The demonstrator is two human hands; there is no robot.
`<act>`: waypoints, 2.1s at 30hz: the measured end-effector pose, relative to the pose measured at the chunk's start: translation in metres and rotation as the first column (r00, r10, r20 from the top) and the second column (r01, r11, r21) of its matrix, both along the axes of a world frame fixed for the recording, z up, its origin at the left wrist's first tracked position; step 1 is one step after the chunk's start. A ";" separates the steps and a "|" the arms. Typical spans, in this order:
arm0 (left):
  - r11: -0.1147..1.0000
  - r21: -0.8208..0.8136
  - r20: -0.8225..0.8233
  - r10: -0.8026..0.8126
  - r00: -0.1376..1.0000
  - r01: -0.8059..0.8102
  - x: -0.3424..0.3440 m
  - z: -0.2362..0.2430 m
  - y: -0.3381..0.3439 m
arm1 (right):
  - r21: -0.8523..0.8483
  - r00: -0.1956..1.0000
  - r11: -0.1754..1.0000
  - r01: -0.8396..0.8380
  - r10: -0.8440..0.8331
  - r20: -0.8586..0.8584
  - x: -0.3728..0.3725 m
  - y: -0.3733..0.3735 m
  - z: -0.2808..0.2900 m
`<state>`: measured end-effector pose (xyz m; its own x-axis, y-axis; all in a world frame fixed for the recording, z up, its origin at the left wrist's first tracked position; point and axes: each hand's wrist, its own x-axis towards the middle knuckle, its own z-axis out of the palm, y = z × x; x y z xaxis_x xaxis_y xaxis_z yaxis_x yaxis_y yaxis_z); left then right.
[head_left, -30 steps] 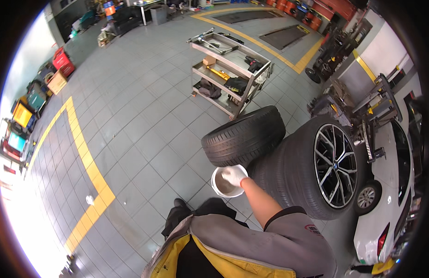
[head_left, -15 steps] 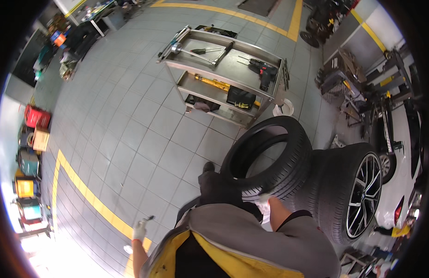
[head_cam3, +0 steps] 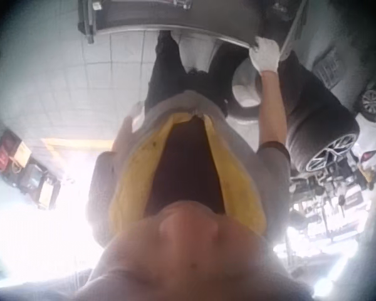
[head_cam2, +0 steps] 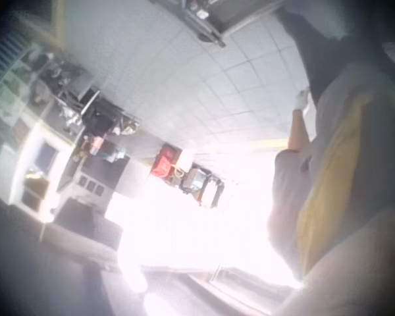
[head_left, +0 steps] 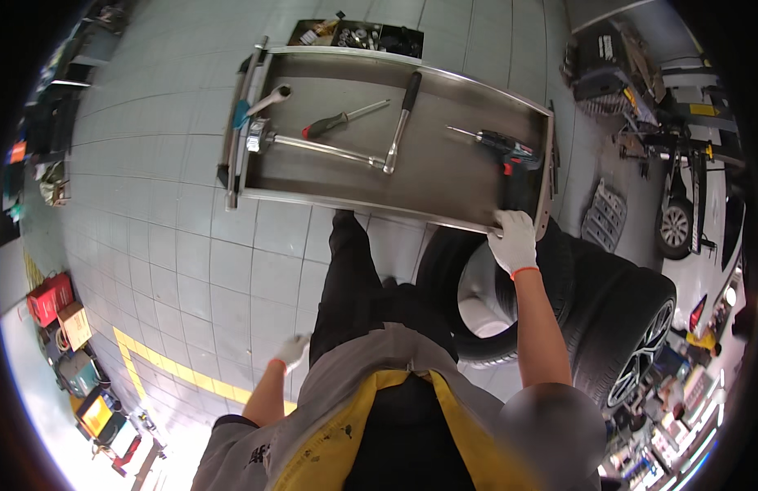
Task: The person searches through multiple tool drawers, selects a ratchet and extension, then walks to a white car with its hood open. The person uses the ratchet to loosen and remove a bolt from the engine, then places the tool on the vehicle's front edge.
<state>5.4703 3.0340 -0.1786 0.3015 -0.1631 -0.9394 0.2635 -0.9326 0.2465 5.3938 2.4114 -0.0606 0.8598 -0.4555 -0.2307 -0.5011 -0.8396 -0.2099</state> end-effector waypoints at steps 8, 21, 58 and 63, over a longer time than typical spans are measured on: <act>0.908 0.064 -0.151 -0.402 0.903 0.414 0.223 0.030 -0.085 | 0.206 0.920 0.975 0.089 -0.001 -0.392 0.076 0.036 -0.003; 0.708 0.060 -0.121 -0.695 0.709 0.704 0.292 -0.005 -0.128 | 0.222 0.967 0.942 0.252 -0.237 -0.091 0.151 0.129 0.016; -0.870 -0.136 0.111 -0.489 -0.865 0.474 -0.947 -0.028 -0.210 | 0.559 -0.599 -0.243 -0.793 0.139 -0.789 -0.611 0.975 -0.112; -0.998 -0.057 0.269 -0.015 -0.963 0.000 -1.211 0.055 -0.137 | 0.617 -0.663 -0.242 -0.749 0.267 -0.700 -0.777 0.984 -0.112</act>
